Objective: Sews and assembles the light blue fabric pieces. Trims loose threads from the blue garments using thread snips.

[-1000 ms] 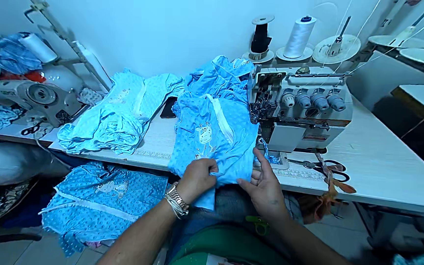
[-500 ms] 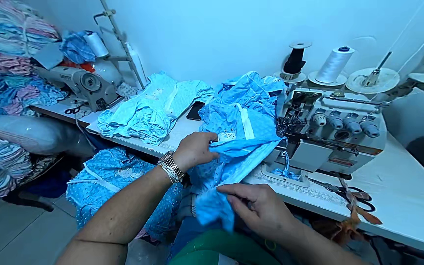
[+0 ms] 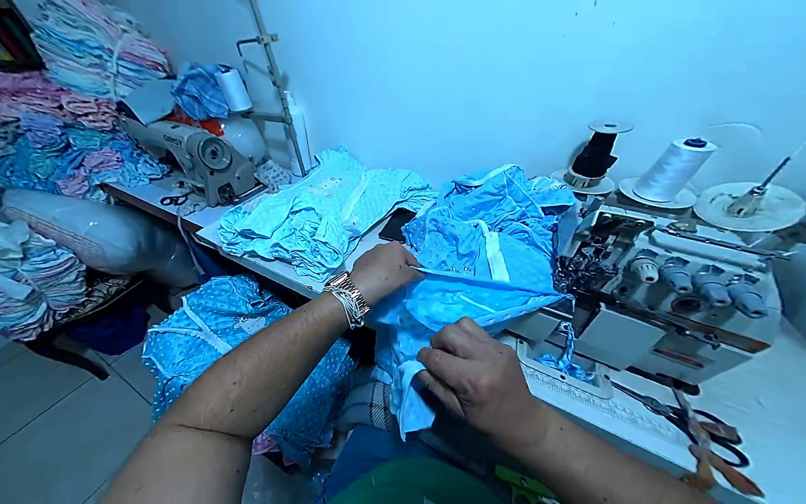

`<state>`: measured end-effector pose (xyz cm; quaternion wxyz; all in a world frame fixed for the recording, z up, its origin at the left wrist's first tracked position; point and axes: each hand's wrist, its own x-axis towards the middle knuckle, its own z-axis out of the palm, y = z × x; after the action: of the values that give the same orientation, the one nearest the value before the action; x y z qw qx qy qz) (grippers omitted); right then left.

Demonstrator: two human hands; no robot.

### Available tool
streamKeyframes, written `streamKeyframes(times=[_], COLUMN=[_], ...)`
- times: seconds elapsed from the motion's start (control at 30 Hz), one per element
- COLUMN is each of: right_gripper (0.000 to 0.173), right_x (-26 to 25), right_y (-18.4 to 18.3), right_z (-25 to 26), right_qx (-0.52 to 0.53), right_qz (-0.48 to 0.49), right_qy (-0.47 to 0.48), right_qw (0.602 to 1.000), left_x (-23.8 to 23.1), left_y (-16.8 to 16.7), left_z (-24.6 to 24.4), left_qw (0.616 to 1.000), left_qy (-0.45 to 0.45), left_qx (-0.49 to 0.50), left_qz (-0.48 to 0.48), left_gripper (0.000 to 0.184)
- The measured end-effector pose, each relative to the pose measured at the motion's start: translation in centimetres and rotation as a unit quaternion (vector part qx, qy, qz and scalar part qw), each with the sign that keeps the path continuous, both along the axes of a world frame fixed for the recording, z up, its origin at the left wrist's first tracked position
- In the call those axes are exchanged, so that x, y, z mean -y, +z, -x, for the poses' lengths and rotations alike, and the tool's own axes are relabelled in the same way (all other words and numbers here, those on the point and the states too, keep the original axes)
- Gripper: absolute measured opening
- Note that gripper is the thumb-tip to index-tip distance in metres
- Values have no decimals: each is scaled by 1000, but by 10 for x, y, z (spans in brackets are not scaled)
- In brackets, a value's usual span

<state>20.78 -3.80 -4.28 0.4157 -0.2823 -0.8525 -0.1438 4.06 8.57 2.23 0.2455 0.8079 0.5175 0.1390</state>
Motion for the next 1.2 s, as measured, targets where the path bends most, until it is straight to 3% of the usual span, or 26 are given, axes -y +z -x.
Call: streamKeyframes(times=[0.2, 0.3, 0.43, 0.63, 0.8, 0.93, 1.03, 1.2], right_gripper=[15, 20, 20, 17, 13, 5, 13, 23], right_x=[2, 2, 0, 3, 7, 6, 7, 9], right_y=[21, 24, 30, 45, 43, 50, 57, 55], right_z=[14, 18, 23, 27, 32, 30, 29, 26], right_qx=[-48, -55, -106, -146, -145, -250, -304, -291], right_qz=[116, 122, 147, 168, 176, 256, 309, 286], right_qy=[-13, -8, -1, 15, 28, 26, 32, 19], right_qw=[992, 991, 983, 975, 973, 933, 901, 913], left_x=[22, 39, 72, 90, 94, 112, 115, 108], left_y=[18, 20, 13, -2, -3, 5, 5, 0], left_z=[31, 55, 66, 62, 53, 52, 53, 55], left_qw=[998, 991, 911, 785, 797, 817, 827, 814], left_qy=[-17, -38, -40, -21, 24, 8, -15, -61], left_qx=[-48, 106, 384, 586, 574, 550, 540, 554], left_qz=[29, 73, 144, 200, 185, 175, 154, 164], left_gripper=[13, 10, 14, 22, 29, 30, 29, 28])
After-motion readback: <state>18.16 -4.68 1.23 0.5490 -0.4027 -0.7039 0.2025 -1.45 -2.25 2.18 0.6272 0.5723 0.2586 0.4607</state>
